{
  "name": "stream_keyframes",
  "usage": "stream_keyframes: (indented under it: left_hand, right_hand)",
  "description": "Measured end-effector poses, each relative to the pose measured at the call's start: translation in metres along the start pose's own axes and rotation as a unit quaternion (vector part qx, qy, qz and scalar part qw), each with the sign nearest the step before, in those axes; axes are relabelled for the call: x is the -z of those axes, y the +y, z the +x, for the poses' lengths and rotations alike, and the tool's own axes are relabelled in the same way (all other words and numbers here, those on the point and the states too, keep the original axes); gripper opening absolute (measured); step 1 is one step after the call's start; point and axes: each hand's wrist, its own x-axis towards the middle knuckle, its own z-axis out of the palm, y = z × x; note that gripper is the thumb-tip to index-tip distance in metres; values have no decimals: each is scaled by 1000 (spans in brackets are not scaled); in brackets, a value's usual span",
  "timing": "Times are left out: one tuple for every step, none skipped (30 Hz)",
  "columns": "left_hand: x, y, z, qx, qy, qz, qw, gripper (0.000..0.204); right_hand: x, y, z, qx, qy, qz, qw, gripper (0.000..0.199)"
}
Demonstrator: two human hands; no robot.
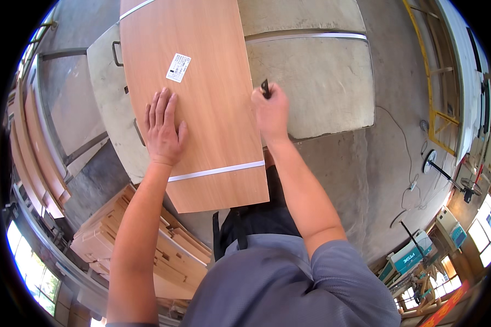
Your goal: The person wraps a wooden panel with white plastic straps, securing them with a utility knife. They then use a sanding block to smooth the edges of the panel and the straps. The process is repeated for multiple panels in a workshop setting.
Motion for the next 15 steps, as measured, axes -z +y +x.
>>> stream_keyframes:
  left_hand:
    - [1,1,3,0,2,-5,1000,65]
    - [1,2,6,-3,4,-12,1000,65]
    - [1,2,6,-3,1,-7,1000,65]
    - [0,3,4,-3,-3,-3,1000,65]
    - [1,1,4,3,-5,4,1000,64]
    - [2,0,2,7,-7,5,1000,65]
    - [2,0,0,11,-9,6,1000,65]
    - [2,0,-1,13,-11,7,1000,65]
    - [3,-1,-1,11,-6,5,1000,65]
    - [3,1,4,3,-2,-2,1000,65]
    - [3,4,6,-2,2,-7,1000,65]
    - [2,5,7,-3,4,-7,1000,65]
    - [2,5,8,-5,6,-7,1000,65]
    - [1,4,5,-2,5,-6,1000,65]
    - [0,3,3,2,7,-5,1000,65]
  right_hand:
    - [-4,-8,19,24,-3,-94,995,19]
    - [-7,-8,30,23,-5,-76,997,18]
    - [-10,-9,37,23,-8,-58,998,18]
    - [-11,-9,40,22,-11,-40,999,17]
    - [-10,-4,34,34,-9,-43,998,17]
    - [-4,7,19,46,-6,-47,998,18]
    - [-1,16,12,57,-4,-51,997,18]
    - [-7,8,22,52,-11,-54,997,17]
    - [-16,-7,39,45,-17,-56,997,17]
    - [-19,-18,53,40,-15,-59,997,17]
    - [-22,-21,64,34,-12,-41,998,16]
    - [-27,-23,74,29,-11,-24,999,16]
    - [-27,-23,77,24,-8,-6,1000,16]
    - [-22,-18,66,24,-13,-44,999,16]
    - [-11,-12,42,25,-18,-82,996,17]
